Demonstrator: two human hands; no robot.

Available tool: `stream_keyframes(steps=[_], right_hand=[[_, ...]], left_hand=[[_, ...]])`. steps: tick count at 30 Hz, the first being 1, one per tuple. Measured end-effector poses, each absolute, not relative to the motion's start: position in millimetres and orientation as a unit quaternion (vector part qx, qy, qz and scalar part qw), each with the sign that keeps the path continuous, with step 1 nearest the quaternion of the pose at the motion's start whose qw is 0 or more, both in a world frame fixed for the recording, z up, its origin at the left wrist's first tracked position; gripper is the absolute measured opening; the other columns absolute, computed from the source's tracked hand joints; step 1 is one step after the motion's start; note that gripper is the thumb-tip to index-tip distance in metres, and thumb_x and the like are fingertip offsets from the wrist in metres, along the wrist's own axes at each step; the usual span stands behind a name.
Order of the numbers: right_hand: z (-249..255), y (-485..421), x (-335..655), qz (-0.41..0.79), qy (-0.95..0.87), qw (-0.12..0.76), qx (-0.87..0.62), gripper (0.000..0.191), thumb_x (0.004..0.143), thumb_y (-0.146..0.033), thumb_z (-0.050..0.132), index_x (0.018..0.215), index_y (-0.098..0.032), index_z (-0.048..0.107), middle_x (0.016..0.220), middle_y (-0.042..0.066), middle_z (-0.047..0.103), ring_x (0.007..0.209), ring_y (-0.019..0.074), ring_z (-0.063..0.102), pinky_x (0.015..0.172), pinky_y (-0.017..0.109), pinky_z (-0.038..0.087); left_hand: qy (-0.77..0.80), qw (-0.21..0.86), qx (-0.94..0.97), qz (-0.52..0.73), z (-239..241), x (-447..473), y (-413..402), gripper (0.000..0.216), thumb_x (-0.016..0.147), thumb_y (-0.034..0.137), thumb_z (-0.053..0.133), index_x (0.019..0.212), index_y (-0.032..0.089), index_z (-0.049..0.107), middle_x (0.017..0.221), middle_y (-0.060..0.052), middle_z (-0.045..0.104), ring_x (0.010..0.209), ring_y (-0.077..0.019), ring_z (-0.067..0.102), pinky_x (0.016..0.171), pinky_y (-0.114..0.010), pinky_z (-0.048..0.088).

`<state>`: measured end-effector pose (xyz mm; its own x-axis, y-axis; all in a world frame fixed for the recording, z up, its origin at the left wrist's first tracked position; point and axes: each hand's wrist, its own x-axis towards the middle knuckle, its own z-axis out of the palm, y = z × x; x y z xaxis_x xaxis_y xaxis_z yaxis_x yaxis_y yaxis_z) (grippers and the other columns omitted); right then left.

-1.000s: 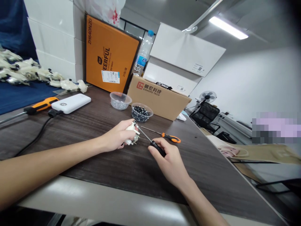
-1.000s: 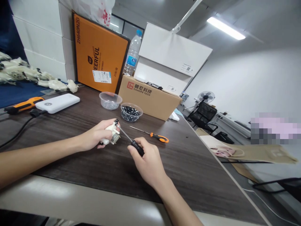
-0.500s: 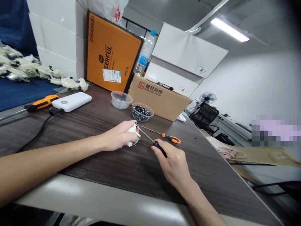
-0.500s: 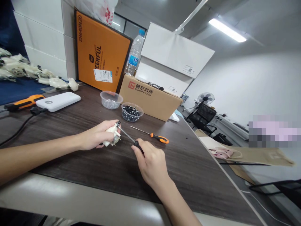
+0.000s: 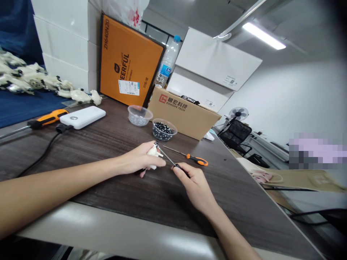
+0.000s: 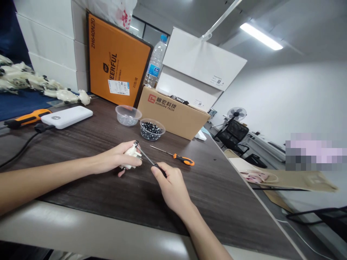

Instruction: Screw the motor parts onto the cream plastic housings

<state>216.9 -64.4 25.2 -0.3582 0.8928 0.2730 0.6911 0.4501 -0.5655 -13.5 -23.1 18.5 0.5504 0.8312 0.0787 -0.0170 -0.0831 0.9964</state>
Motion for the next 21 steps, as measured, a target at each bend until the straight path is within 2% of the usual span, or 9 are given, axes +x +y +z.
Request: stream_keyframes(steps=[2, 5, 9, 14, 18, 21], right_hand=[[24.2, -62.7, 217.8, 0.182, -0.801, 0.281, -0.496, 0.029, 0.106, -0.036, 0.051, 0.089, -0.019, 0.068, 0.082, -0.001, 0.068, 0.075, 0.0183, 0.061, 0.071, 0.032, 0.046], [24.5, -61.3, 219.1, 0.174, -0.796, 0.285, -0.505, 0.033, 0.106, -0.038, 0.052, 0.083, -0.018, 0.064, 0.077, -0.002, 0.063, 0.072, 0.0177, 0.059, 0.069, 0.032, 0.045], [25.3, -60.6, 220.9, 0.163, -0.793, 0.283, -0.514, 0.033, 0.104, -0.040, 0.055, 0.081, -0.019, 0.063, 0.075, -0.003, 0.061, 0.069, 0.0170, 0.058, 0.068, 0.032, 0.044], [25.9, -60.1, 223.2, 0.163, -0.793, 0.279, -0.516, 0.029, 0.103, -0.040, 0.058, 0.087, -0.018, 0.068, 0.080, -0.002, 0.066, 0.072, 0.0178, 0.060, 0.071, 0.033, 0.046], [26.6, -58.1, 224.8, 0.163, -0.787, 0.294, -0.518, 0.030, 0.102, -0.040, 0.059, 0.082, -0.018, 0.066, 0.076, -0.002, 0.063, 0.069, 0.0169, 0.057, 0.067, 0.031, 0.044], [25.6, -56.0, 225.7, 0.161, -0.776, 0.321, -0.518, 0.031, 0.100, -0.040, 0.060, 0.078, -0.019, 0.062, 0.071, -0.004, 0.056, 0.065, 0.0160, 0.052, 0.062, 0.029, 0.040]], left_hand=[[0.298, 0.636, 0.623, 0.344, 18.5, -12.5, -24.1, 0.040, 0.077, 0.037, 0.078, 0.099, 0.021, 0.048, 0.077, 0.005, 0.052, 0.067, -0.0140, 0.053, 0.047, -0.025, 0.050], [0.274, 0.676, 0.599, 0.331, 20.7, -13.3, -27.6, 0.053, 0.067, 0.026, 0.085, 0.105, 0.022, 0.048, 0.084, 0.005, 0.057, 0.074, -0.0134, 0.058, 0.060, -0.028, 0.057], [0.284, 0.696, 0.578, 0.318, 22.2, -13.6, -30.7, 0.051, 0.066, 0.018, 0.084, 0.103, 0.021, 0.049, 0.085, 0.004, 0.061, 0.074, -0.0128, 0.061, 0.067, -0.030, 0.058], [0.319, 0.687, 0.563, 0.331, 21.0, -9.5, -28.8, 0.045, 0.070, 0.038, 0.086, 0.095, 0.019, 0.053, 0.081, 0.003, 0.061, 0.065, -0.0122, 0.060, 0.055, -0.027, 0.055], [0.327, 0.683, 0.561, 0.334, 20.5, -8.4, -26.9, 0.046, 0.079, 0.061, 0.072, 0.087, 0.018, 0.057, 0.068, 0.002, 0.061, 0.057, -0.0126, 0.061, 0.046, -0.022, 0.049], [0.330, 0.686, 0.568, 0.313, 19.9, -8.8, -25.6, 0.052, 0.079, 0.069, 0.066, 0.084, 0.018, 0.058, 0.068, -0.001, 0.066, 0.055, -0.0142, 0.064, 0.043, -0.021, 0.047]])
